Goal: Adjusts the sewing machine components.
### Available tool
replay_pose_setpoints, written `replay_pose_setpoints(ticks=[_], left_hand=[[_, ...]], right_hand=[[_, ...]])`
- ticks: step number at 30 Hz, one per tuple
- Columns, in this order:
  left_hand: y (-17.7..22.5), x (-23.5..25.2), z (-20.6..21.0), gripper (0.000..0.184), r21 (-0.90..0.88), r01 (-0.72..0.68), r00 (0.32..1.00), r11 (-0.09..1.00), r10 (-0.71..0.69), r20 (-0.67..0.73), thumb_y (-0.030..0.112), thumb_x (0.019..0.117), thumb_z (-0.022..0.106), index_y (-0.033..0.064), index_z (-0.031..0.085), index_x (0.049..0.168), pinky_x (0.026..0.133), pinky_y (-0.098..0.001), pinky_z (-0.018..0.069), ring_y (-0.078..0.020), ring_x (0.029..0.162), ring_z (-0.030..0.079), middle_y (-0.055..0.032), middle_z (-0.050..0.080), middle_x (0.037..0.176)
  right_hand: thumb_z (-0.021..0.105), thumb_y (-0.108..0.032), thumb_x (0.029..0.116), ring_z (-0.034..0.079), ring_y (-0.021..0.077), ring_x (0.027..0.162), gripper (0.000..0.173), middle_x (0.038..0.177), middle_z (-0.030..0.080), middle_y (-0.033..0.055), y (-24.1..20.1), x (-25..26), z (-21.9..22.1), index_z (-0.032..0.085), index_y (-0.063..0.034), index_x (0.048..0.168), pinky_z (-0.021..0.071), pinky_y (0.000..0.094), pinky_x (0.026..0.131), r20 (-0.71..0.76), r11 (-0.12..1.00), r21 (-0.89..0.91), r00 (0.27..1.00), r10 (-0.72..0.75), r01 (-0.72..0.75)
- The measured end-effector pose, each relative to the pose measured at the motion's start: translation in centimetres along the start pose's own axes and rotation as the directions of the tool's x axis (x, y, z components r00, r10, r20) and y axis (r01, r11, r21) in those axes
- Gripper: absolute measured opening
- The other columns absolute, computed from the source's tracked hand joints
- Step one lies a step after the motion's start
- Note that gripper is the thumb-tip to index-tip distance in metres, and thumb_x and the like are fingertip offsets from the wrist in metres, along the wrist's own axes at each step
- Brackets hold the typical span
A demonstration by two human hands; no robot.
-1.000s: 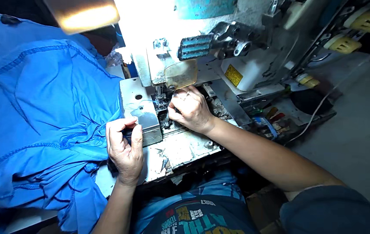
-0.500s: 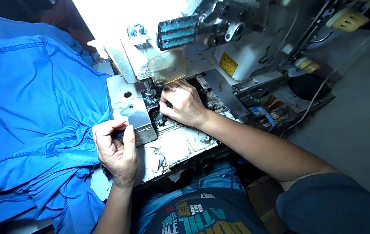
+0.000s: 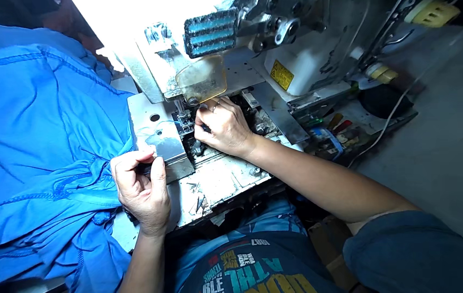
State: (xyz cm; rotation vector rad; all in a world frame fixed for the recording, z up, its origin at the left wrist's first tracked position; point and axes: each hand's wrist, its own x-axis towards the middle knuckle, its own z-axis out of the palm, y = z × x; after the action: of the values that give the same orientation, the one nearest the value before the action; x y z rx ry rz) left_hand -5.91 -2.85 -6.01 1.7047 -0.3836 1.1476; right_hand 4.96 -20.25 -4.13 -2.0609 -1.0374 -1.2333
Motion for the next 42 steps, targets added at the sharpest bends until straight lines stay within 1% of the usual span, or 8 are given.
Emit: replay_pose_setpoints(ticks=[5, 10, 12, 18, 22, 27, 31, 42], left_hand=[[-0.11, -0.08, -0.04, 0.024, 0.001, -0.003, 1.000, 1.000, 0.003, 0.003, -0.002, 0.0942, 0.058, 0.0084, 0.060, 0.115, 0.091, -0.0213, 0.0531, -0.0027, 0.106, 0.061, 0.0072, 0.062, 0.113], [-0.09, -0.08, -0.02, 0.024, -0.007, 0.006, 1.000, 1.000, -0.006, 0.002, -0.002, 0.0941, 0.058, 0.0099, 0.060, 0.115, 0.093, -0.0224, 0.0531, -0.0033, 0.107, 0.061, 0.0075, 0.062, 0.114], [-0.14, -0.13, -0.03, 0.024, -0.009, 0.006, 1.000, 1.000, -0.006, 0.001, -0.002, 0.0943, 0.058, 0.0098, 0.060, 0.115, 0.093, -0.0223, 0.0529, -0.0033, 0.107, 0.061, 0.0076, 0.062, 0.114], [-0.18, -0.15, 0.02, 0.024, -0.010, 0.001, 1.000, 1.000, -0.001, 0.000, -0.002, 0.0941, 0.057, 0.0099, 0.060, 0.115, 0.092, -0.0216, 0.0531, -0.0025, 0.106, 0.061, 0.0079, 0.061, 0.113], [-0.11, -0.11, 0.05, 0.024, -0.006, -0.004, 1.000, 1.000, 0.004, 0.002, -0.002, 0.0944, 0.058, 0.0092, 0.060, 0.115, 0.092, -0.0213, 0.0527, -0.0028, 0.106, 0.061, 0.0075, 0.062, 0.113], [-0.21, -0.16, -0.02, 0.024, -0.006, 0.001, 1.000, 1.000, 0.000, 0.004, -0.001, 0.0942, 0.058, 0.0104, 0.060, 0.115, 0.092, -0.0217, 0.0525, -0.0029, 0.107, 0.061, 0.0079, 0.062, 0.113], [-0.18, -0.17, 0.01, 0.025, -0.001, -0.003, 1.000, 1.000, 0.003, 0.007, -0.002, 0.0942, 0.058, 0.0106, 0.060, 0.116, 0.093, -0.0211, 0.0525, -0.0021, 0.106, 0.061, 0.0086, 0.062, 0.114], [0.00, -0.06, -0.05, 0.024, 0.007, -0.011, 1.000, 1.000, 0.011, 0.016, -0.002, 0.0944, 0.057, 0.0085, 0.060, 0.115, 0.091, -0.0205, 0.0519, -0.0016, 0.104, 0.060, 0.0077, 0.061, 0.111]], right_hand=[[0.067, -0.011, 0.0839, 0.072, 0.0310, 0.086, 0.011, 0.085, 0.074, 0.0160, -0.03, -0.04, -0.01, 0.071, -0.0045, 0.076, 0.0543, 0.0407, 0.072, 0.005, 1.000, 0.011, 1.000, 0.001, -0.001], [0.066, -0.011, 0.0851, 0.072, 0.0308, 0.088, 0.012, 0.086, 0.074, 0.0162, 0.00, -0.09, 0.01, 0.070, -0.0047, 0.077, 0.0541, 0.0413, 0.074, 0.010, 0.999, 0.040, 1.000, 0.010, -0.010], [0.066, -0.012, 0.0851, 0.072, 0.0303, 0.088, 0.012, 0.087, 0.074, 0.0162, -0.01, -0.10, -0.03, 0.070, -0.0050, 0.076, 0.0545, 0.0405, 0.075, 0.006, 0.999, 0.049, 1.000, 0.009, -0.009], [0.067, -0.011, 0.0854, 0.071, 0.0296, 0.086, 0.012, 0.086, 0.074, 0.0158, 0.03, -0.19, 0.03, 0.071, -0.0046, 0.076, 0.0537, 0.0397, 0.072, -0.013, 0.998, 0.064, 1.000, 0.001, 0.000], [0.067, -0.011, 0.0856, 0.072, 0.0304, 0.088, 0.012, 0.088, 0.074, 0.0162, 0.05, -0.19, 0.01, 0.071, -0.0047, 0.077, 0.0547, 0.0402, 0.074, -0.005, 0.998, 0.062, 1.000, 0.007, -0.006], [0.067, -0.010, 0.0855, 0.071, 0.0294, 0.085, 0.011, 0.085, 0.073, 0.0154, 0.07, -0.19, 0.14, 0.071, -0.0049, 0.077, 0.0543, 0.0391, 0.073, -0.016, 0.998, 0.059, 1.000, 0.011, -0.010], [0.066, -0.011, 0.0858, 0.072, 0.0303, 0.088, 0.012, 0.087, 0.074, 0.0159, 0.06, -0.12, 0.19, 0.072, -0.0045, 0.078, 0.0551, 0.0401, 0.075, -0.008, 0.999, 0.048, 1.000, 0.009, -0.008], [0.067, -0.010, 0.0857, 0.072, 0.0297, 0.088, 0.011, 0.087, 0.074, 0.0163, 0.19, -0.28, 0.05, 0.072, -0.0043, 0.077, 0.0557, 0.0393, 0.076, -0.011, 0.995, 0.096, 1.000, -0.011, 0.012]])
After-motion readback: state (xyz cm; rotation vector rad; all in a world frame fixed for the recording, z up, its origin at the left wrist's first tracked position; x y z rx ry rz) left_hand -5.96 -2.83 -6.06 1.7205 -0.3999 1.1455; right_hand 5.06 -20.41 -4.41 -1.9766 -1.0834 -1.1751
